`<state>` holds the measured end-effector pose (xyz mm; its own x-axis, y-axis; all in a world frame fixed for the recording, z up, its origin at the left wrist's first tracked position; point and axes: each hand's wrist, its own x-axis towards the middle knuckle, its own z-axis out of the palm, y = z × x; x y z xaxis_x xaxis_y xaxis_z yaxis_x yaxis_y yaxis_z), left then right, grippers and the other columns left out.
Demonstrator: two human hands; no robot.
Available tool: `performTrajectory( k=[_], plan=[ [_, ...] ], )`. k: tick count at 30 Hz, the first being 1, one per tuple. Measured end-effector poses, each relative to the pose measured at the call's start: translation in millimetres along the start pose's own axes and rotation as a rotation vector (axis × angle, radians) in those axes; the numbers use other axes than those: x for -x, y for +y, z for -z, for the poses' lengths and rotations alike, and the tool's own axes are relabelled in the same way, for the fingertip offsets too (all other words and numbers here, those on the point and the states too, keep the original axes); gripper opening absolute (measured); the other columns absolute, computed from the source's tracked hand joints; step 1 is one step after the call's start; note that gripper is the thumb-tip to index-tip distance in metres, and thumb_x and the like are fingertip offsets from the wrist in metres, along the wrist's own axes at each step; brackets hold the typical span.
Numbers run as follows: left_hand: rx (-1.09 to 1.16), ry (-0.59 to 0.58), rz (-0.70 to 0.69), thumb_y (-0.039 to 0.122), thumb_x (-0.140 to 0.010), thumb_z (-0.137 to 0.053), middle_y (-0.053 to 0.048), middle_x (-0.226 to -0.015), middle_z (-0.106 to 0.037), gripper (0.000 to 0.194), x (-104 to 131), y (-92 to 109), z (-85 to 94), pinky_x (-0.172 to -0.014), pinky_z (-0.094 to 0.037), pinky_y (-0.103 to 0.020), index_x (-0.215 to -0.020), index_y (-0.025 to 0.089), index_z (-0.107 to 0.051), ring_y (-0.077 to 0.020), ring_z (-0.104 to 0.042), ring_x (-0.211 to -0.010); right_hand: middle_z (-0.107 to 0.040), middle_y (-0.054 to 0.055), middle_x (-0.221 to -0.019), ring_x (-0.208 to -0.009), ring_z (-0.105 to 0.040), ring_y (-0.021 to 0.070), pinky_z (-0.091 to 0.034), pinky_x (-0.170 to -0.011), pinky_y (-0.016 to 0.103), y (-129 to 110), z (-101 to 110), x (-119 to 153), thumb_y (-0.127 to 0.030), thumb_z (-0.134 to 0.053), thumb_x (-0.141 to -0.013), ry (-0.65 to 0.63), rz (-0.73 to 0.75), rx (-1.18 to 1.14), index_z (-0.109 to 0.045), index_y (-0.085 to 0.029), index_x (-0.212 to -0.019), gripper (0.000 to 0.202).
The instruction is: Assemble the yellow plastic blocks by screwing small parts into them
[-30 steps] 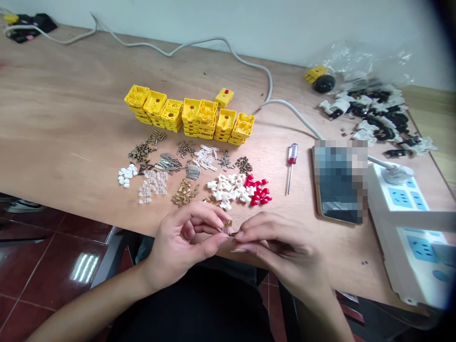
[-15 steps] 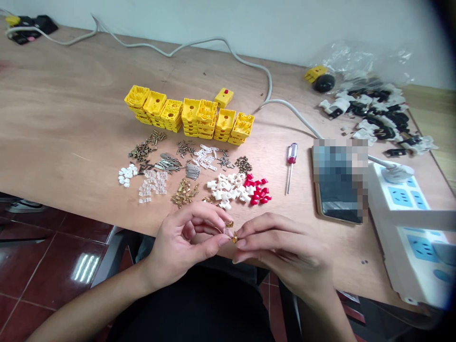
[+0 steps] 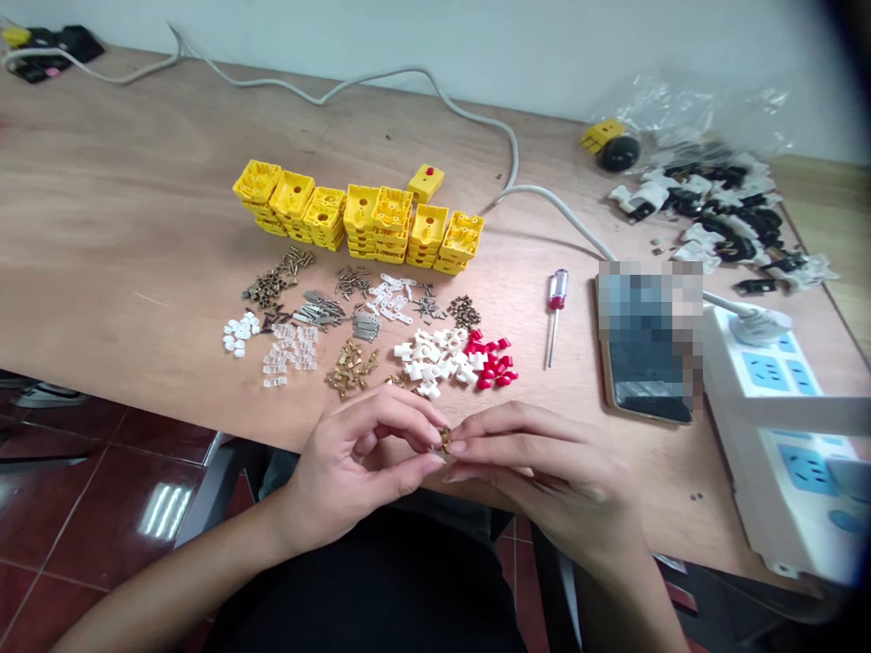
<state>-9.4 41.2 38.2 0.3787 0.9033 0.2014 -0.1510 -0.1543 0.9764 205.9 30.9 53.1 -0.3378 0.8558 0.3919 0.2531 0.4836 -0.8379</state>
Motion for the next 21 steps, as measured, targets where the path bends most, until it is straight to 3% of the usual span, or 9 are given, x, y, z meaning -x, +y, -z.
performTrajectory(
  k=[8, 21],
  plan=[
    [-0.032, -0.019, -0.023, 0.011, -0.088, -0.077, -0.007, -0.105, -0.074, 0.015, -0.3, -0.6, -0.5, -0.085, -0.06, -0.027, -0.097, 0.02, -0.071, -0.0191, -0.072, -0.1, -0.08, 0.005, -0.09, -0.079, -0.078, 0.0164, -0.067, -0.071, 0.025, -0.8, 1.9, -1.4, -0.014, -0.075, -0.09, -0.017, -0.005, 0.01, -0.079, -0.022, -0.097, 0.011],
    [-0.129, -0.106, -0.08, 0.009, -0.089, -0.076, -0.006, -0.108, -0.073, 0.018, -0.1, -2.7, 1.4, -0.09, -0.058, -0.025, -0.103, 0.018, -0.07, -0.015, -0.071, -0.099, -0.077, 0.003, -0.09, -0.083, -0.076, 0.0133, -0.064, -0.074, 0.021, -1.7, 3.6, 2.3, -0.014, -0.079, -0.086, -0.081, -0.119, -0.071, -0.077, -0.02, -0.095, 0.011]
  ],
)
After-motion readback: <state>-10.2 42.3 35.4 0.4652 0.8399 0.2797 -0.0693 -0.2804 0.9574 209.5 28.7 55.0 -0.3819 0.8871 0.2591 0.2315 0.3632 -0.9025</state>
